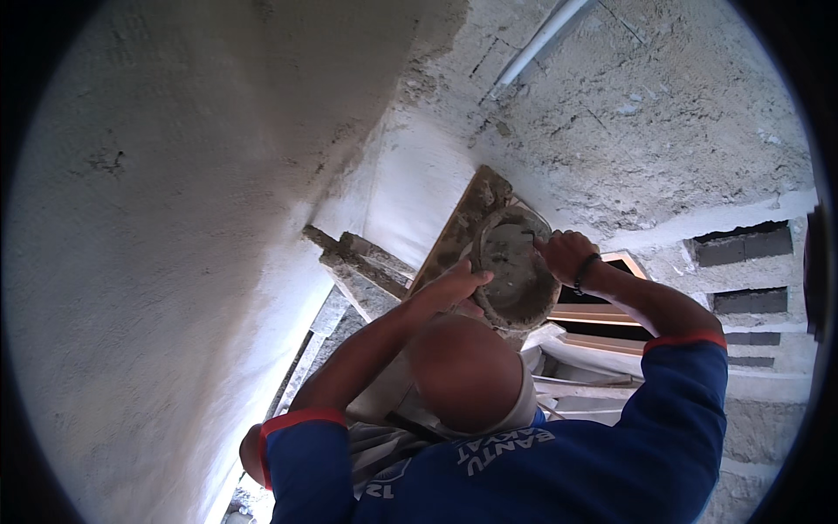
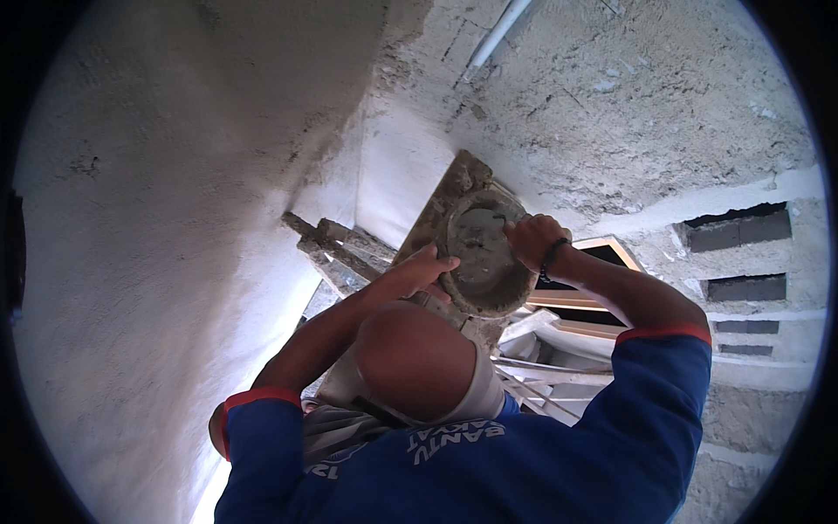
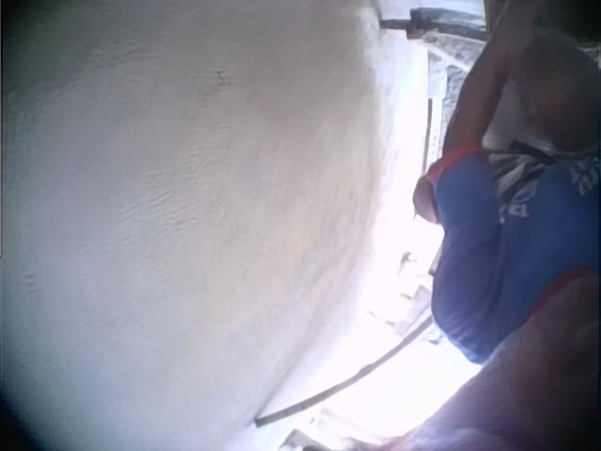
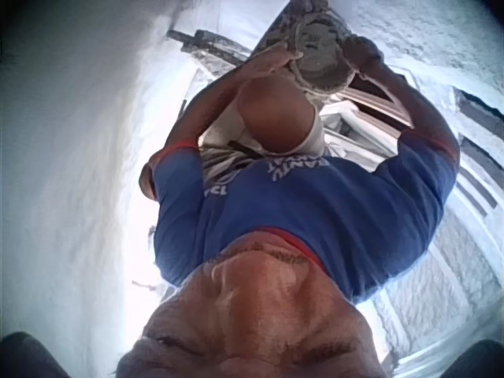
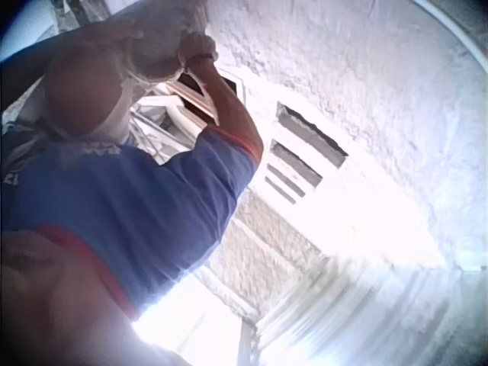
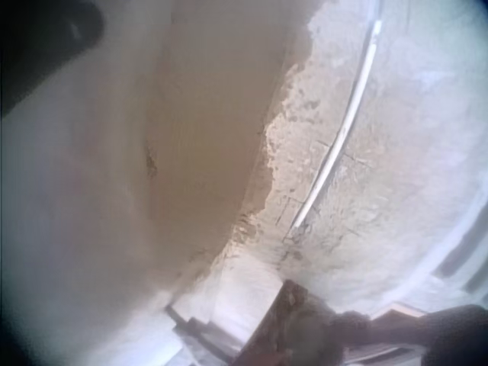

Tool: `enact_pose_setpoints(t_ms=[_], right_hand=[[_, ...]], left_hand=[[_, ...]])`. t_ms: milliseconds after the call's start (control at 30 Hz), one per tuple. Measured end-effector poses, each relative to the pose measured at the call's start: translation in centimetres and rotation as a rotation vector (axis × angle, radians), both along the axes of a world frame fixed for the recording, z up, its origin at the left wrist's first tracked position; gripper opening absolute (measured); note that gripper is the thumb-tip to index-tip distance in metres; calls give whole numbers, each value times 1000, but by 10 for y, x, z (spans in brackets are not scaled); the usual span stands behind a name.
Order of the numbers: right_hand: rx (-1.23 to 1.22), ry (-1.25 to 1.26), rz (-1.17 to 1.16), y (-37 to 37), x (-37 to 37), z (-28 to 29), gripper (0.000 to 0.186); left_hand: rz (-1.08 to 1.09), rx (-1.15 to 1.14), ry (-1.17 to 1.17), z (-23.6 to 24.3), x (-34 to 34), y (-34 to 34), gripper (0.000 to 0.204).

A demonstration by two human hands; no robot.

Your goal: The person applies wet plaster to a concrete wall using a trowel, taking the material from a bucket held by hand and spreading it over the rough surface while standing on a wooden scaffold.

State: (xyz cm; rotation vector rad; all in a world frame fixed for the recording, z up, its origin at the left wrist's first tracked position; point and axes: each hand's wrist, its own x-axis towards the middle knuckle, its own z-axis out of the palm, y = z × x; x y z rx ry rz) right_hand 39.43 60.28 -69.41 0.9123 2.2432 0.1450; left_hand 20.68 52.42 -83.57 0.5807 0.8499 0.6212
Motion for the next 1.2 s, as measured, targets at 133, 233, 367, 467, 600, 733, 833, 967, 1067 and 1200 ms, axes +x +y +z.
enact_pose_setpoints(t_ms=[133, 233, 367, 467, 600, 733, 833, 967, 1067, 1200], right_hand=[[21, -52, -2, 11, 14, -72, 18], [-134, -152, 65, 13, 14, -71, 23], [-357, -354, 132, 15, 38, -79, 27], [-524, -152, -174, 2, 43, -74, 26], [-721, 199, -590, -11, 27, -61, 23], [-863, 350, -1017, -21, 30, -61, 19], [-675, 588, -950, -37, 50, -54, 24], [-115, 522, 324, -17, 88, -47, 19], [-54, 263, -187, -25, 56, -36, 23], [-98, 54, -76, -33, 57, -64, 26]], left_hand=[[39, 48, -60, -2, 1, -4, 65], [46, 23, -45, 1, -2, -11, 69], [36, 4, 39, 14, 2, -4, 74], [26, -6, 42, 14, 4, -7, 76], [70, 36, -4, -1, 0, -5, 69], [18, 20, -46, -16, 2, 0, 64], [62, 48, 1, -14, 7, -1, 60], [-18, 40, -56, 0, 4, 1, 59], [-4, 49, -38, 2, -5, -2, 58], [-3, 38, -55, 1, -1, 0, 58]])
